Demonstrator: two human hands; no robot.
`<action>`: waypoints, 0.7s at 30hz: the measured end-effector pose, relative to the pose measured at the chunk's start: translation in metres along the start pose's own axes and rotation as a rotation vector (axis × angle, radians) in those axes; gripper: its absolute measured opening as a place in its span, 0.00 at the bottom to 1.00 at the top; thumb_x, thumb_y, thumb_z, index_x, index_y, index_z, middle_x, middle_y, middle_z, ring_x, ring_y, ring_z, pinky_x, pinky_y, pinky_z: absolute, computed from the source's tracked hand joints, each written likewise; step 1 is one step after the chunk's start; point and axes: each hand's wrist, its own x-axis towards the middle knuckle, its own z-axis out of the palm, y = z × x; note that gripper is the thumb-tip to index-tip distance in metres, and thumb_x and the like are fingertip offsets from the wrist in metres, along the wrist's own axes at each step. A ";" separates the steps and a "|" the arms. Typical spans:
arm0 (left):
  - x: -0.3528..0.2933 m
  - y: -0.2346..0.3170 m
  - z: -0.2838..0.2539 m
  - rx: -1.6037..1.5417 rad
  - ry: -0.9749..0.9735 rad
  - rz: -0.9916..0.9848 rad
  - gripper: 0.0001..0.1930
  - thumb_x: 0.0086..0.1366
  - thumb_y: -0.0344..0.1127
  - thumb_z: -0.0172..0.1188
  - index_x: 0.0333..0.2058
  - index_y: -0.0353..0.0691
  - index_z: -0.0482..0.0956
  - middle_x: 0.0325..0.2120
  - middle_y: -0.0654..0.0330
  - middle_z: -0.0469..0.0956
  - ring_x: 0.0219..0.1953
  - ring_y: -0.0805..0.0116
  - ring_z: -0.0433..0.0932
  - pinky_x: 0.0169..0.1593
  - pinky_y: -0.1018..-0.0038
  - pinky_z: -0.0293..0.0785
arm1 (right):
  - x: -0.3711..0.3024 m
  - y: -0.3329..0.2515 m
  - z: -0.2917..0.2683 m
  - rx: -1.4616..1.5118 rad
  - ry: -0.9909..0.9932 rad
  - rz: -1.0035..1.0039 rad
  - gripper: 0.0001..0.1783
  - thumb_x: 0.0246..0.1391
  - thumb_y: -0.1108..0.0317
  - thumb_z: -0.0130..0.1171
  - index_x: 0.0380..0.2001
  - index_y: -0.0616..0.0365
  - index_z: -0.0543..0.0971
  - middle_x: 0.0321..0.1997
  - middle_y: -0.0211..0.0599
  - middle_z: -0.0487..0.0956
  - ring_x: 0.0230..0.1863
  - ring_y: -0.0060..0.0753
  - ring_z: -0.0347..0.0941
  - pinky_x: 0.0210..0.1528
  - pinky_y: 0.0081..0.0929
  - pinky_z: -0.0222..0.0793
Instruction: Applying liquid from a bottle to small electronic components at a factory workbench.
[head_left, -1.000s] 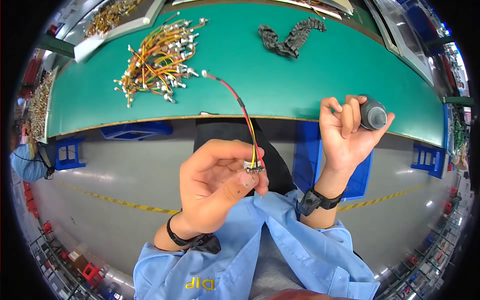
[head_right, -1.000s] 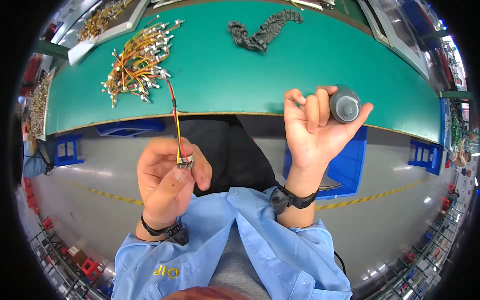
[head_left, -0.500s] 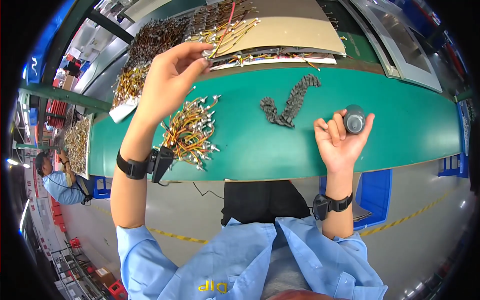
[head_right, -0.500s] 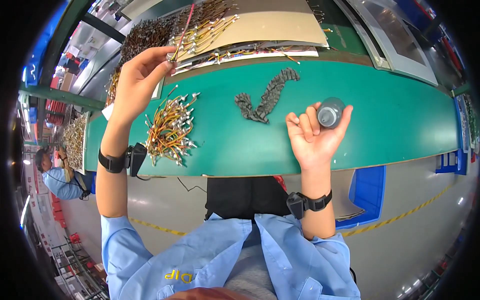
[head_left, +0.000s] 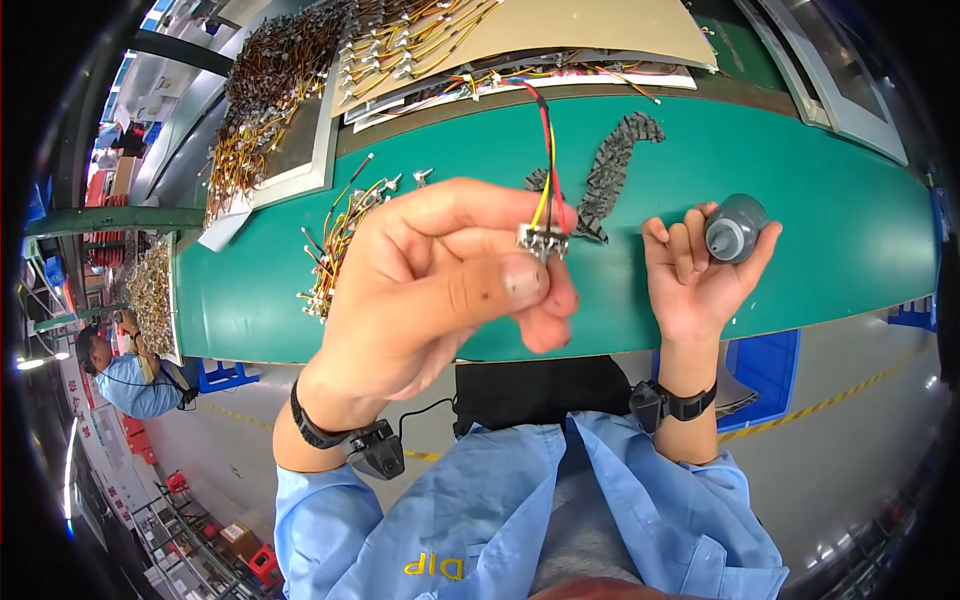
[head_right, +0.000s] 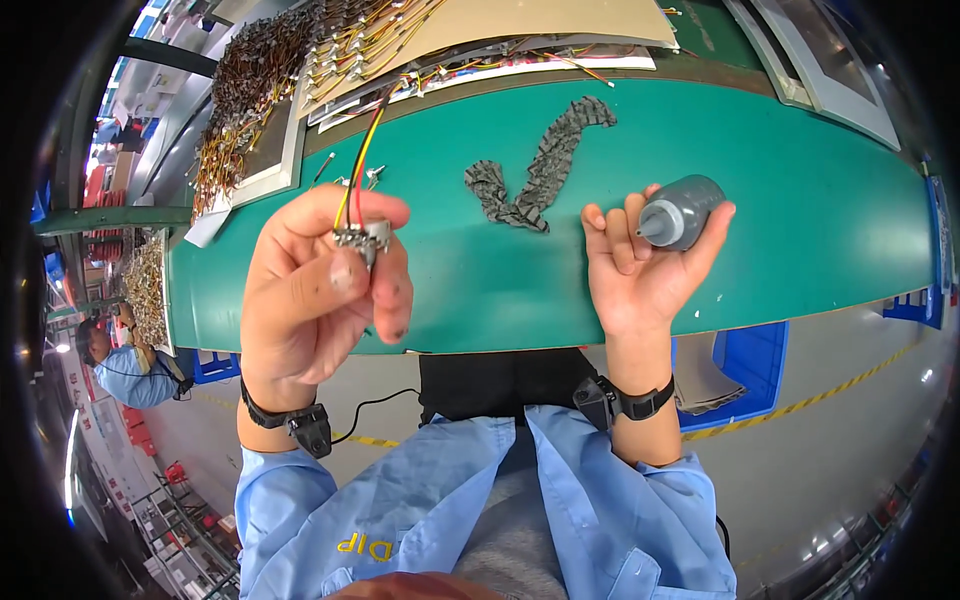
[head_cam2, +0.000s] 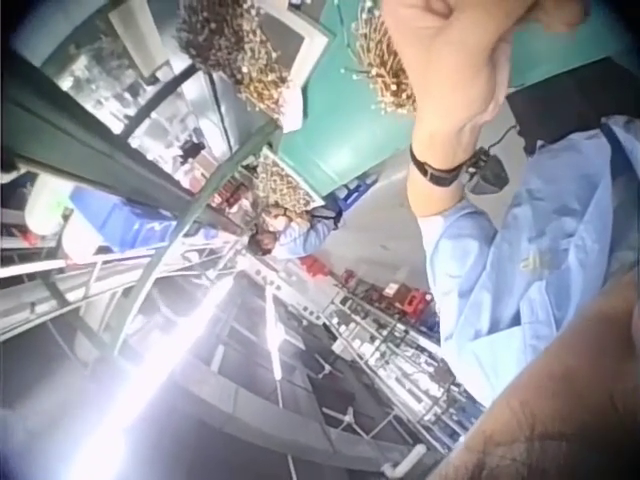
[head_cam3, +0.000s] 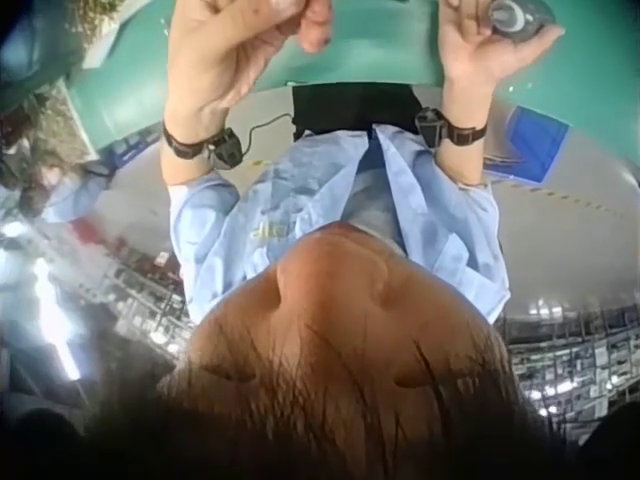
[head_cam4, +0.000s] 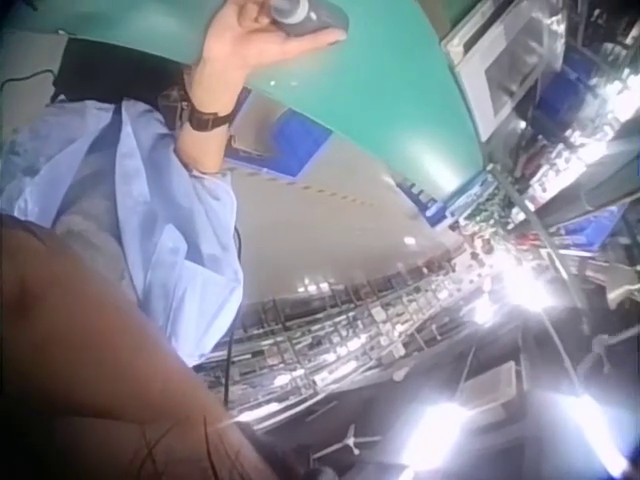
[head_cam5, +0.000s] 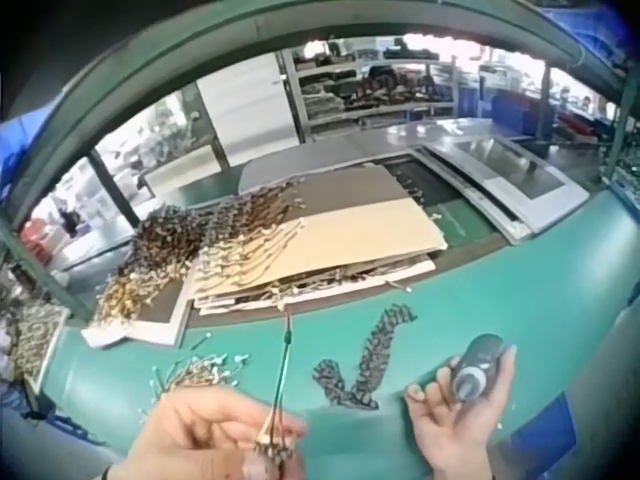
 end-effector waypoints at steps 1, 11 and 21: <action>-0.002 0.000 0.000 -0.025 -0.009 -0.004 0.20 0.59 0.29 0.60 0.48 0.25 0.71 0.23 0.50 0.76 0.20 0.62 0.76 0.24 0.72 0.74 | 0.000 0.001 -0.002 0.001 0.004 0.006 0.36 0.54 0.32 0.51 0.30 0.61 0.71 0.11 0.25 0.54 0.12 0.20 0.42 0.43 0.28 0.56; -0.015 -0.003 0.007 -0.108 -0.007 -0.062 0.18 0.56 0.26 0.60 0.44 0.25 0.69 0.21 0.47 0.76 0.20 0.59 0.78 0.23 0.69 0.78 | -0.006 0.002 0.001 -0.004 0.009 -0.018 0.36 0.53 0.32 0.52 0.31 0.62 0.72 0.11 0.25 0.54 0.12 0.20 0.43 0.44 0.28 0.56; -0.022 -0.003 0.017 -0.046 0.023 -0.102 0.15 0.54 0.22 0.60 0.40 0.29 0.68 0.21 0.48 0.76 0.21 0.58 0.79 0.24 0.67 0.78 | -0.018 0.000 0.016 -0.076 -0.144 -0.102 0.37 0.53 0.31 0.50 0.33 0.61 0.72 0.12 0.25 0.54 0.13 0.20 0.44 0.45 0.31 0.58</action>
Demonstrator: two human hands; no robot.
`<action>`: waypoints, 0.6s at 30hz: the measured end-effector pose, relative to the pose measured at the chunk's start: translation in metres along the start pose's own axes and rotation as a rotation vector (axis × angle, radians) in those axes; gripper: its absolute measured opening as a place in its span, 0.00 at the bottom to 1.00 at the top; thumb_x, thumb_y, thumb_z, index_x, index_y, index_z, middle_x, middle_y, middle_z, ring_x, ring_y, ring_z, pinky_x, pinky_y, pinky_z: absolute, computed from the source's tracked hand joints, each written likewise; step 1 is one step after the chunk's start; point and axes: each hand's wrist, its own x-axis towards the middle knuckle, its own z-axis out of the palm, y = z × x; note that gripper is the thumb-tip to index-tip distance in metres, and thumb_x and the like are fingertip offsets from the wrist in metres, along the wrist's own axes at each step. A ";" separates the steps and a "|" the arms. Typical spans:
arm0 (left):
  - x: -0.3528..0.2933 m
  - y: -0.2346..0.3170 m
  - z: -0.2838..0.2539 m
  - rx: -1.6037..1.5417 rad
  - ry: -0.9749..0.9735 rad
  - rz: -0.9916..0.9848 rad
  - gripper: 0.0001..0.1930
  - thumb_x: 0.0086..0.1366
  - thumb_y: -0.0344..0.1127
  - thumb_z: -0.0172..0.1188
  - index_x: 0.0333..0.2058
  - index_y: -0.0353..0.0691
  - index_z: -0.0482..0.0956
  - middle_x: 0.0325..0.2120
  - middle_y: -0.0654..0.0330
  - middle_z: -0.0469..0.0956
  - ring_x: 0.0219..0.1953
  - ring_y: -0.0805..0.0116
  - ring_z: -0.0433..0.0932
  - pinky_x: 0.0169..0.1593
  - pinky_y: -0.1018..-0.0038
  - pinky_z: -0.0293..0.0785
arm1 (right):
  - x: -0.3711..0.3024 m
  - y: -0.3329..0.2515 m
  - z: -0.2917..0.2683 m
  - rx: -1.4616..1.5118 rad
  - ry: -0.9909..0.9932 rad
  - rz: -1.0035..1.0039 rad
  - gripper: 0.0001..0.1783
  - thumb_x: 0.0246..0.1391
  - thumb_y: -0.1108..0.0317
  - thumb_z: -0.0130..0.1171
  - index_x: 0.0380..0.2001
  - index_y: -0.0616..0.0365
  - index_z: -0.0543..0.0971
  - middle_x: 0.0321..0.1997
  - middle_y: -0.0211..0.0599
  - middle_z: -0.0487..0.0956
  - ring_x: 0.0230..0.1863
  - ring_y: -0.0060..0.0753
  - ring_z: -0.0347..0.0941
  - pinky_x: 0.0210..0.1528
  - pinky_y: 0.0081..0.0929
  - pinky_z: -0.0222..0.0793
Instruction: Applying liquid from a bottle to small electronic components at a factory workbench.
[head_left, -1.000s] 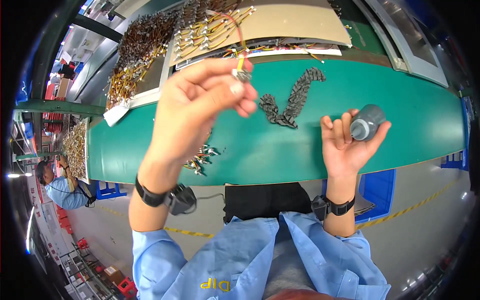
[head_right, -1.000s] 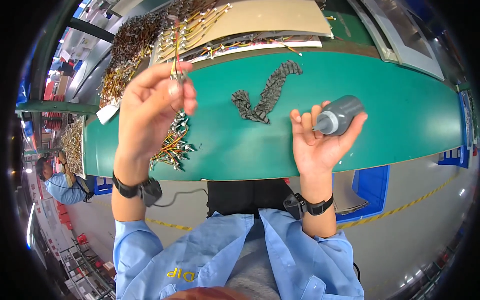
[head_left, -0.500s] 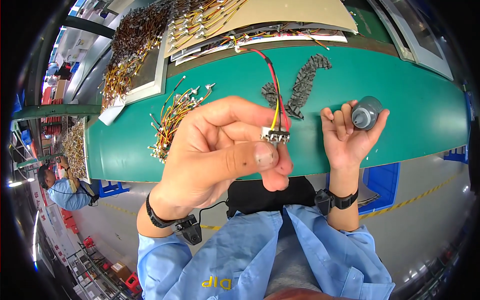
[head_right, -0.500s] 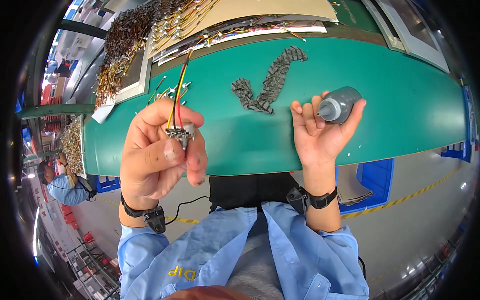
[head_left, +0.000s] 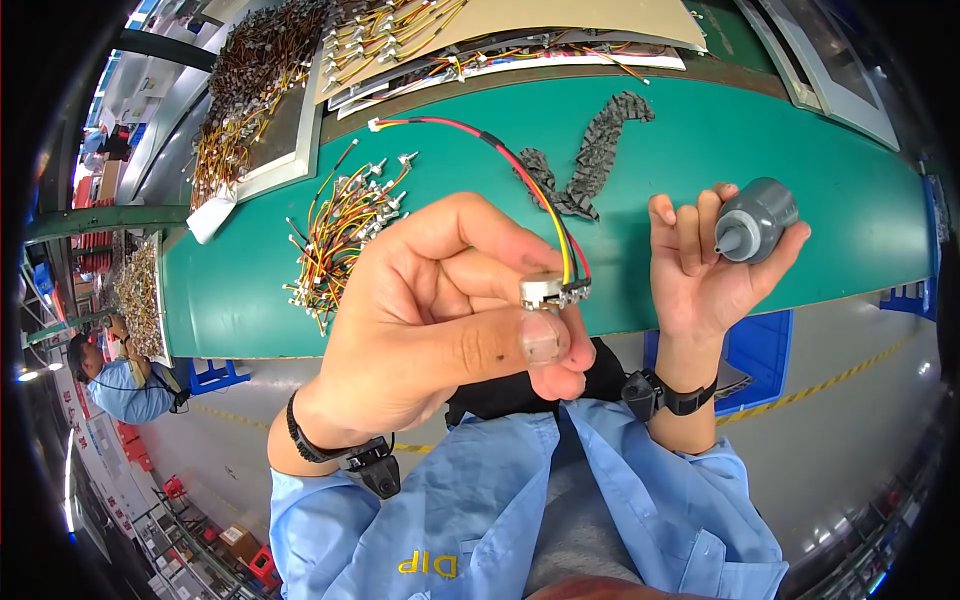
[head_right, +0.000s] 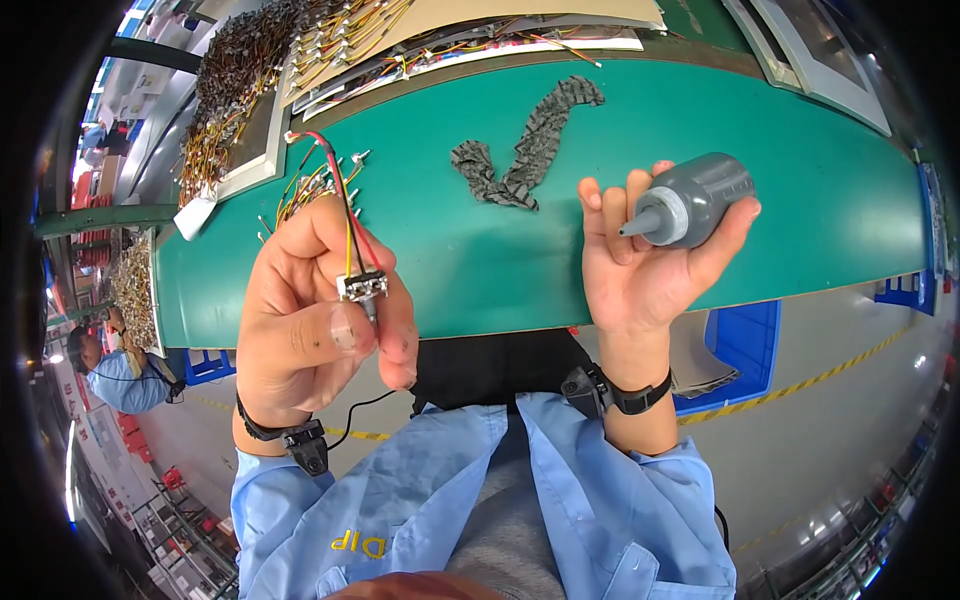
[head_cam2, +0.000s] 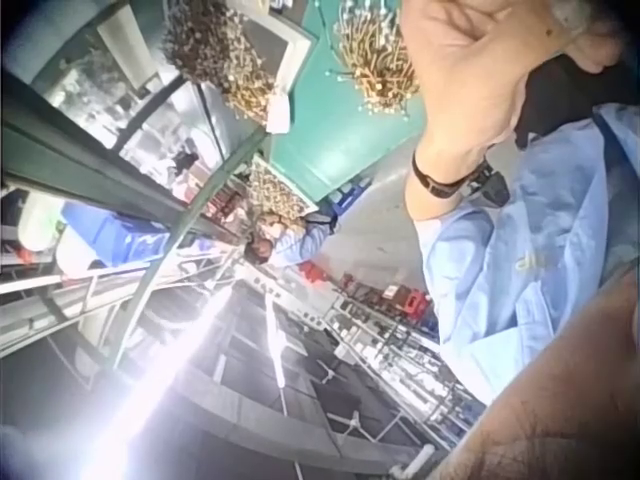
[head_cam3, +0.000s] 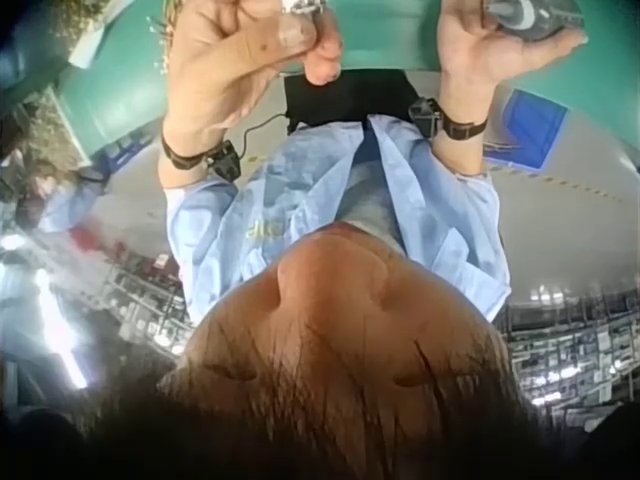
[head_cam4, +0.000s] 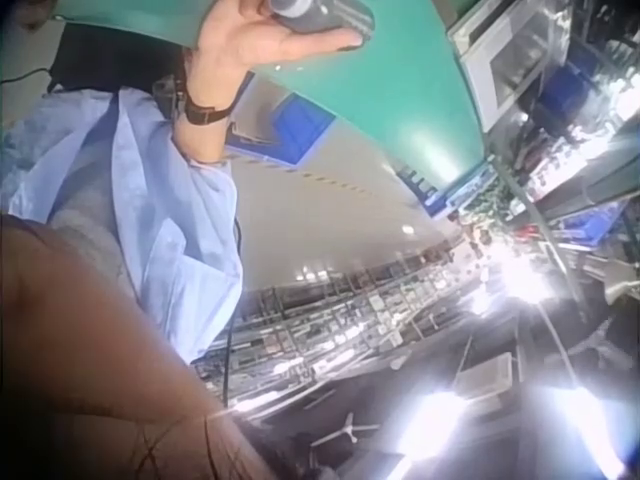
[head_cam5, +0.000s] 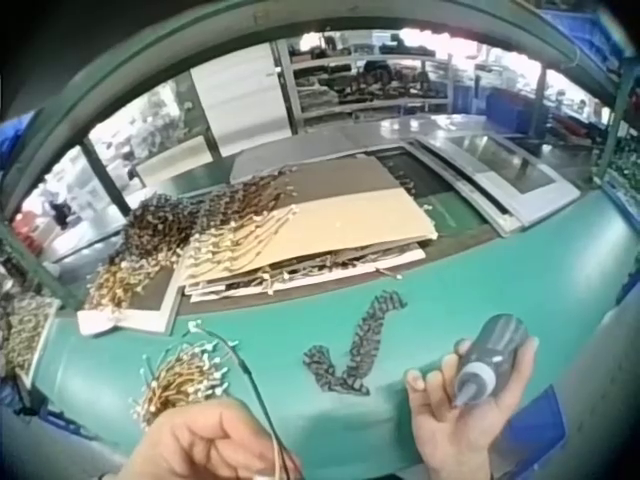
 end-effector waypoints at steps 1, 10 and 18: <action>0.000 -0.001 0.000 0.010 0.006 0.000 0.15 0.54 0.22 0.60 0.39 0.30 0.68 0.22 0.48 0.76 0.22 0.58 0.79 0.25 0.67 0.78 | 0.000 0.000 -0.002 -0.001 -0.003 0.004 0.37 0.53 0.31 0.50 0.34 0.61 0.72 0.12 0.25 0.54 0.13 0.20 0.44 0.45 0.31 0.58; -0.002 -0.022 -0.001 0.264 0.009 0.278 0.17 0.51 0.17 0.63 0.37 0.32 0.66 0.26 0.50 0.78 0.26 0.59 0.81 0.28 0.67 0.79 | -0.017 -0.002 0.022 -0.177 0.026 -0.318 0.44 0.48 0.25 0.50 0.40 0.61 0.73 0.16 0.23 0.56 0.16 0.21 0.48 0.50 0.37 0.57; -0.002 -0.028 0.003 0.464 0.001 0.382 0.19 0.49 0.16 0.65 0.37 0.31 0.65 0.28 0.47 0.77 0.28 0.59 0.81 0.33 0.67 0.80 | -0.034 -0.027 0.026 -0.428 -0.551 -0.397 0.51 0.38 0.23 0.58 0.50 0.61 0.68 0.23 0.22 0.59 0.23 0.23 0.54 0.64 0.45 0.43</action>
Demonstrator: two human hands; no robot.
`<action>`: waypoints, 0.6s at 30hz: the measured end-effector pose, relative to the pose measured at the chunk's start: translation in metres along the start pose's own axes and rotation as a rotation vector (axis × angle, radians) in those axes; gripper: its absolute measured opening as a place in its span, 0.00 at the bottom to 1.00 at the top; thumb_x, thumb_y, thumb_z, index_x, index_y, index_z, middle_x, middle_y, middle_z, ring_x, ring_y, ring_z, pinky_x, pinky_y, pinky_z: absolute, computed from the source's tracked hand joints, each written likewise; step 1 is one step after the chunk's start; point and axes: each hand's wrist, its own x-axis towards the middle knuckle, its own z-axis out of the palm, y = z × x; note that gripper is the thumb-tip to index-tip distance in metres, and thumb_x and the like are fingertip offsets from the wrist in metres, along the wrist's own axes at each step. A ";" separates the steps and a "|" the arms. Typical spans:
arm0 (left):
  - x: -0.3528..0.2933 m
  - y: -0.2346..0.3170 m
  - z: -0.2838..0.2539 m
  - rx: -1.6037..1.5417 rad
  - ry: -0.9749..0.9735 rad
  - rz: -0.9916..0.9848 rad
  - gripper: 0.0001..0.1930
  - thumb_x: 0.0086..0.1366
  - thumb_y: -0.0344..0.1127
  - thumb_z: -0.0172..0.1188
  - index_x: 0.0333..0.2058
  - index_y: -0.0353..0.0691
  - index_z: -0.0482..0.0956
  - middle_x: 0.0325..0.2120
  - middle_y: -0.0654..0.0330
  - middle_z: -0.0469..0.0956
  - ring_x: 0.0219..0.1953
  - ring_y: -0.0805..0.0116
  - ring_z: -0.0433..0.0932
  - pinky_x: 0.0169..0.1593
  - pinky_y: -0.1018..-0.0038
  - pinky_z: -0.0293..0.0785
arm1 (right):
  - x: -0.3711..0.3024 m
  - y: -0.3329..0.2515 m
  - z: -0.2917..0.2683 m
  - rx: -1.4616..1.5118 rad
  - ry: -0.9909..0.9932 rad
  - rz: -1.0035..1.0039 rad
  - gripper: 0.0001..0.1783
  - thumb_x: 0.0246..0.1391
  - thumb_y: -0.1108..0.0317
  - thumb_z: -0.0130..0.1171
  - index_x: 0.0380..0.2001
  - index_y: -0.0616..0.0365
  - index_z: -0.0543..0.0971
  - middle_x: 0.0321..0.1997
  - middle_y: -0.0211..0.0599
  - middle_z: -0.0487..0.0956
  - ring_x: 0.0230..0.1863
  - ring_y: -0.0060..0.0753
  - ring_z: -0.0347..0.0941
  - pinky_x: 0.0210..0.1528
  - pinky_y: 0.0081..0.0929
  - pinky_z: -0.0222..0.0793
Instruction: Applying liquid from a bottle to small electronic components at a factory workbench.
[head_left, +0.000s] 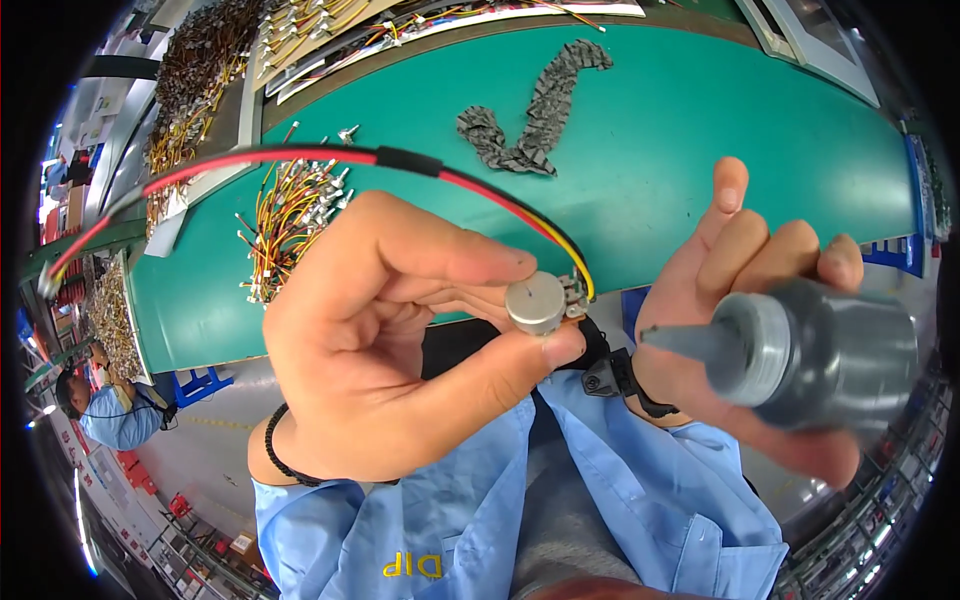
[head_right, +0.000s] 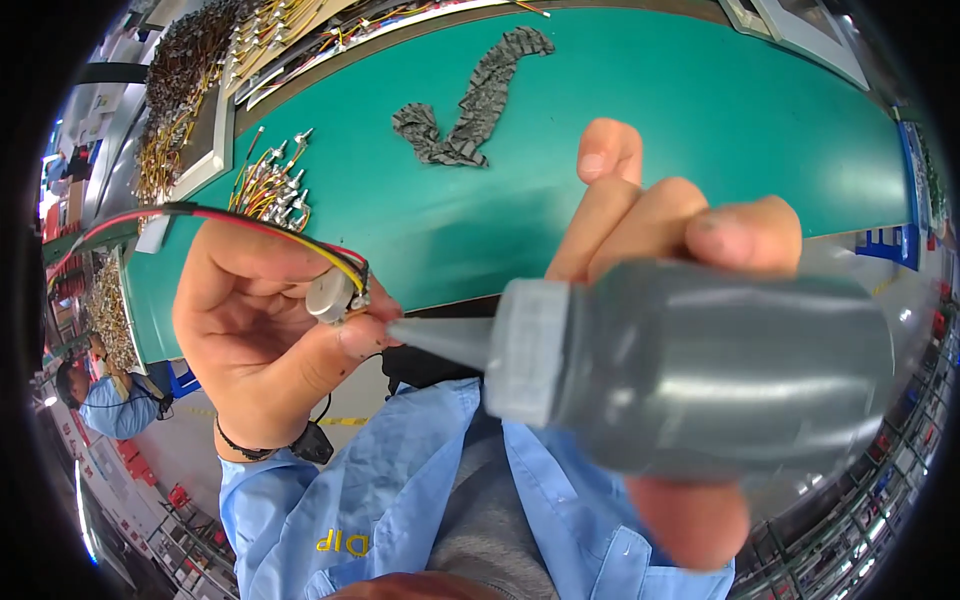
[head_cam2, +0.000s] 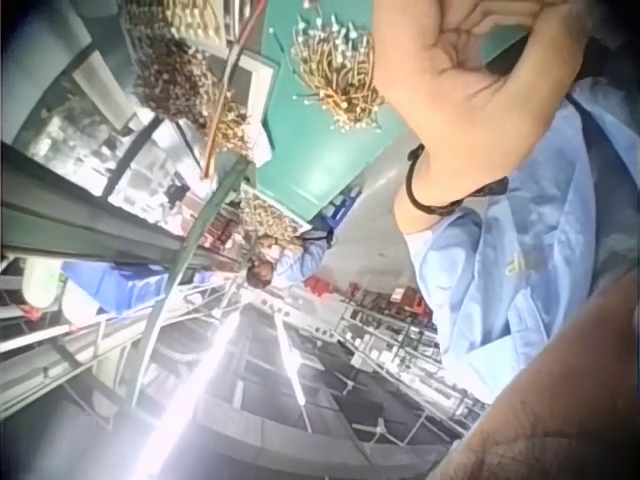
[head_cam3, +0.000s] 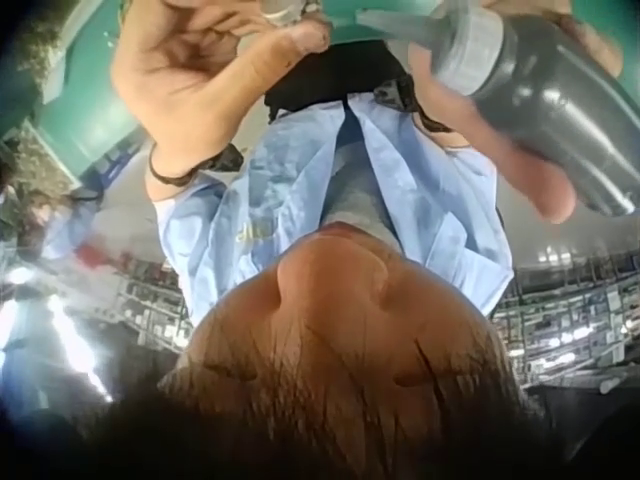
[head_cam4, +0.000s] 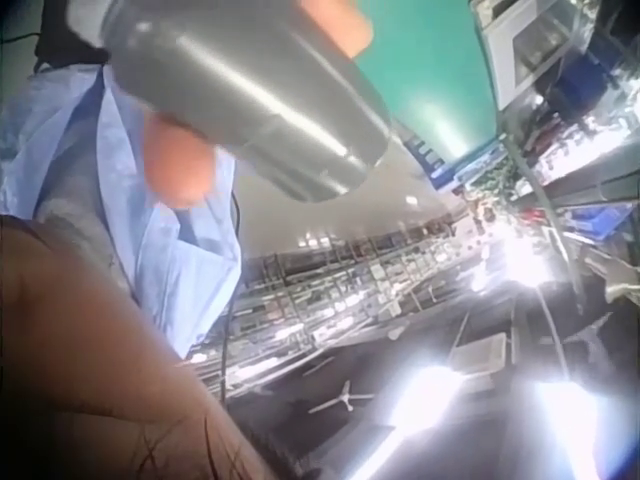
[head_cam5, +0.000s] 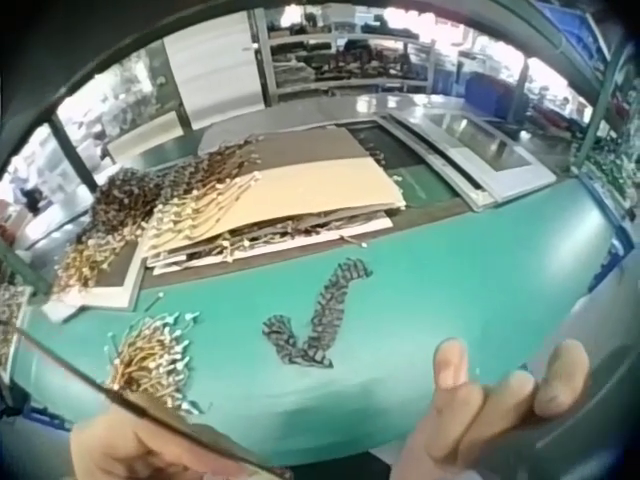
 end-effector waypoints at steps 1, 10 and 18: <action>0.000 -0.004 -0.001 0.039 -0.012 0.052 0.20 0.49 0.16 0.66 0.37 0.30 0.65 0.28 0.47 0.77 0.28 0.59 0.81 0.33 0.67 0.81 | 0.000 -0.001 0.002 -0.020 -0.060 -0.002 0.52 0.37 0.24 0.60 0.51 0.61 0.67 0.24 0.22 0.60 0.24 0.23 0.55 0.65 0.46 0.41; -0.002 -0.005 -0.003 0.139 -0.106 0.252 0.23 0.43 0.16 0.71 0.36 0.29 0.67 0.32 0.49 0.75 0.32 0.61 0.81 0.37 0.69 0.80 | -0.005 -0.015 0.004 -0.099 -0.184 -0.003 0.54 0.32 0.31 0.70 0.53 0.62 0.66 0.27 0.21 0.61 0.29 0.26 0.58 0.71 0.49 0.30; -0.008 0.000 -0.005 0.253 -0.086 0.234 0.24 0.40 0.15 0.72 0.35 0.29 0.69 0.35 0.51 0.74 0.34 0.64 0.80 0.40 0.72 0.79 | -0.007 -0.002 0.013 -0.064 -0.130 -0.052 0.51 0.33 0.34 0.71 0.51 0.61 0.66 0.26 0.21 0.60 0.28 0.24 0.55 0.70 0.48 0.32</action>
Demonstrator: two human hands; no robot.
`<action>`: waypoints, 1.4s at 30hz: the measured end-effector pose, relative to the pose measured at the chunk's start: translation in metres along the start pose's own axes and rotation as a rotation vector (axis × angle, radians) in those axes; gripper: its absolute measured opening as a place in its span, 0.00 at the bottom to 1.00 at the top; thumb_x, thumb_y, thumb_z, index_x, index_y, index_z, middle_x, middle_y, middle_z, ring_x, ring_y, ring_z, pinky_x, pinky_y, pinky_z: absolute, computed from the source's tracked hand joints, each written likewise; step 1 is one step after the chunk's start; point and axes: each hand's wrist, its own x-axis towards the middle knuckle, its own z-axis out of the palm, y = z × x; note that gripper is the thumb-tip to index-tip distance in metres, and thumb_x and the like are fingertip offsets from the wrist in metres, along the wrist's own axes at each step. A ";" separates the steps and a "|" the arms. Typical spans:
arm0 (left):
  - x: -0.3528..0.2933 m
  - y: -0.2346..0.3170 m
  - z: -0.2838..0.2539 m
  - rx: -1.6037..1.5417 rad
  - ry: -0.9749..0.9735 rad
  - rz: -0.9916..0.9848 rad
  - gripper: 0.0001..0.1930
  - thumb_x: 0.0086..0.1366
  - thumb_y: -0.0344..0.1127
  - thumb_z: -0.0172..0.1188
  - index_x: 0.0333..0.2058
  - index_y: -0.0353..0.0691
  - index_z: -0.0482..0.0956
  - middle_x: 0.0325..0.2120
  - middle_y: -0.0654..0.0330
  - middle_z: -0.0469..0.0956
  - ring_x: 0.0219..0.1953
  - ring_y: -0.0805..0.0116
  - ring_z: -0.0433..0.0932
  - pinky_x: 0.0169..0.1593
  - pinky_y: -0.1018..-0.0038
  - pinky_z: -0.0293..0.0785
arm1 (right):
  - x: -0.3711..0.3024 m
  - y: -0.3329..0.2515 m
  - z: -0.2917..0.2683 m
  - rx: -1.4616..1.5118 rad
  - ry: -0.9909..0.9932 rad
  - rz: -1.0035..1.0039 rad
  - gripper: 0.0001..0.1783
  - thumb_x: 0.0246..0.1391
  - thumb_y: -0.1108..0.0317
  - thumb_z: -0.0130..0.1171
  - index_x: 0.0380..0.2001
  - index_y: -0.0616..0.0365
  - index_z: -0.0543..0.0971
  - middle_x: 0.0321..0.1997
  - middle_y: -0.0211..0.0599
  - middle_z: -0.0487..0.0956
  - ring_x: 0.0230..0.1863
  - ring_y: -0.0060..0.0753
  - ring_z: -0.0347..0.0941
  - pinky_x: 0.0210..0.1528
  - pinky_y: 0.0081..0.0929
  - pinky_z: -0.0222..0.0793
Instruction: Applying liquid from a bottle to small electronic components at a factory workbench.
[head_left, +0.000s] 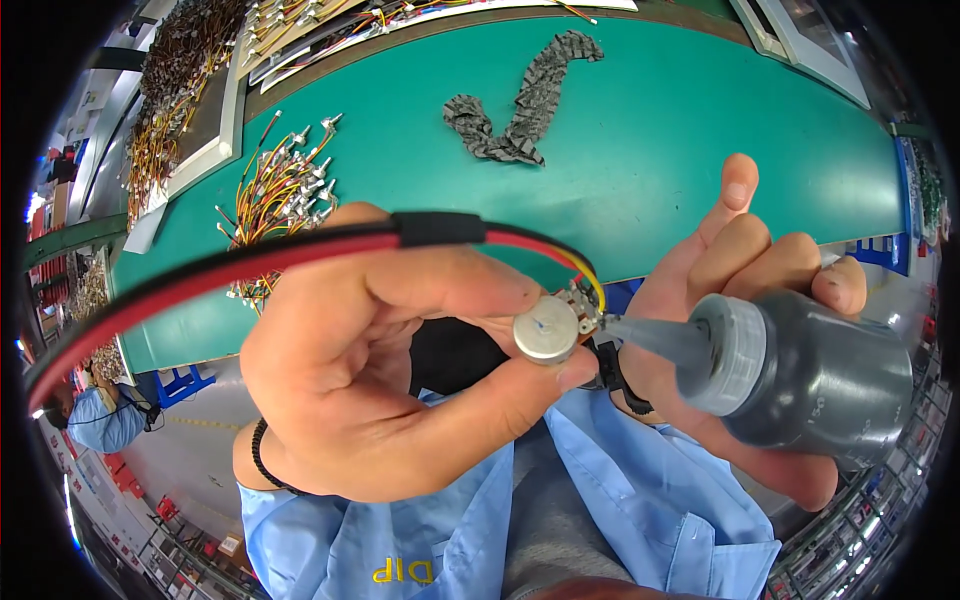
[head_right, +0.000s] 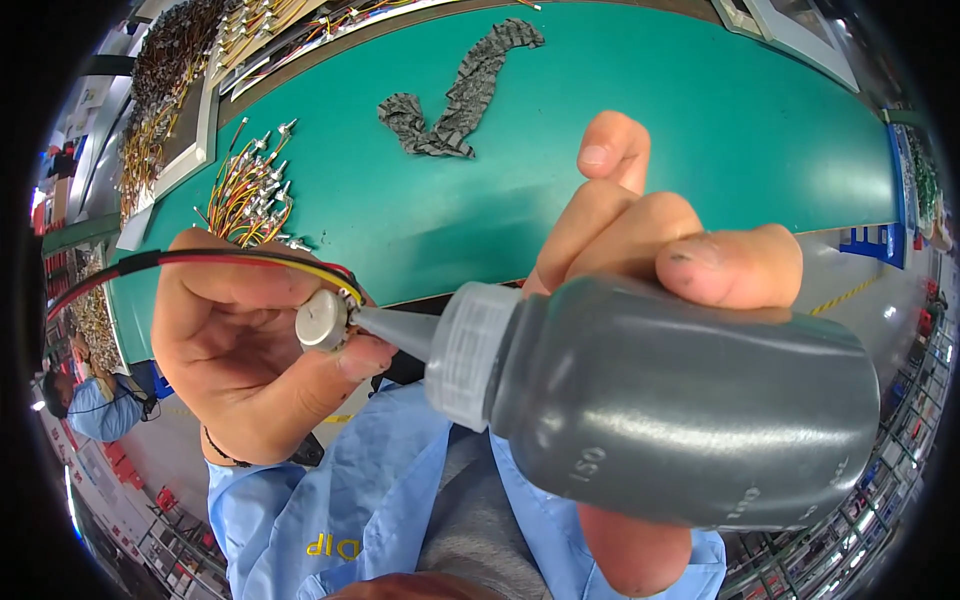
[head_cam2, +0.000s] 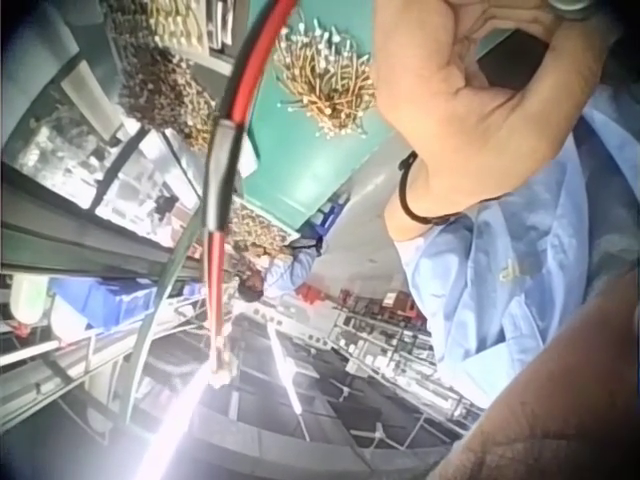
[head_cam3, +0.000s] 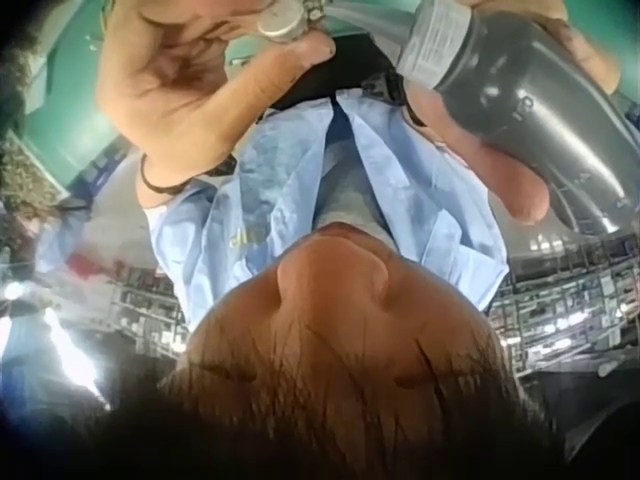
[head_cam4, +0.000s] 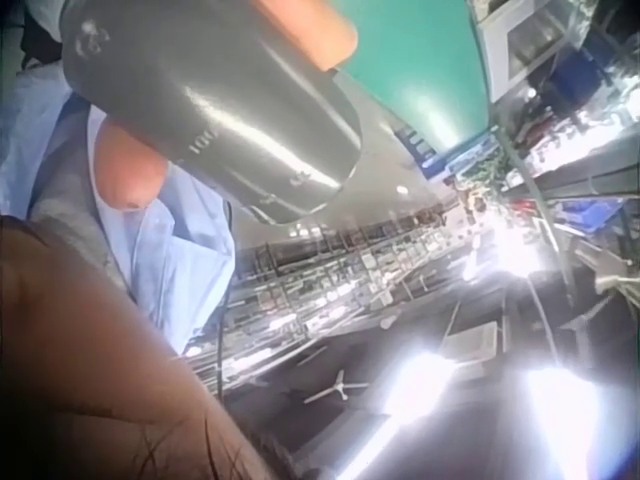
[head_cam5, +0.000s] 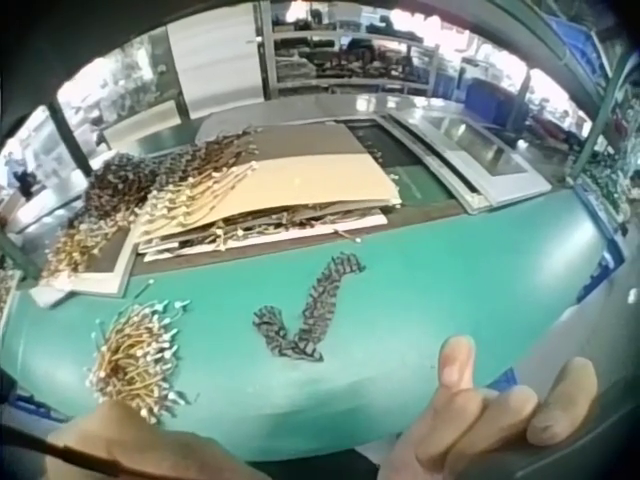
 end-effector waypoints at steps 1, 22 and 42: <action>0.000 0.001 -0.001 0.052 -0.012 -0.004 0.24 0.40 0.15 0.72 0.35 0.29 0.69 0.35 0.51 0.74 0.34 0.65 0.80 0.40 0.72 0.79 | 0.000 0.001 0.002 0.020 0.042 -0.016 0.51 0.33 0.34 0.71 0.51 0.61 0.67 0.26 0.21 0.60 0.28 0.24 0.54 0.70 0.48 0.32; 0.001 0.000 0.005 -0.053 0.040 -0.038 0.22 0.43 0.14 0.70 0.34 0.29 0.67 0.31 0.47 0.76 0.30 0.63 0.82 0.35 0.72 0.80 | 0.001 0.000 0.022 -0.270 0.232 -0.060 0.53 0.35 0.27 0.65 0.49 0.65 0.65 0.26 0.23 0.59 0.26 0.23 0.52 0.63 0.49 0.36; -0.002 -0.001 0.005 -0.144 0.040 -0.084 0.22 0.45 0.13 0.67 0.36 0.31 0.65 0.30 0.44 0.77 0.30 0.61 0.82 0.35 0.70 0.81 | 0.000 0.006 0.001 0.065 0.201 -0.150 0.55 0.34 0.28 0.67 0.52 0.65 0.65 0.26 0.23 0.60 0.26 0.24 0.53 0.65 0.47 0.35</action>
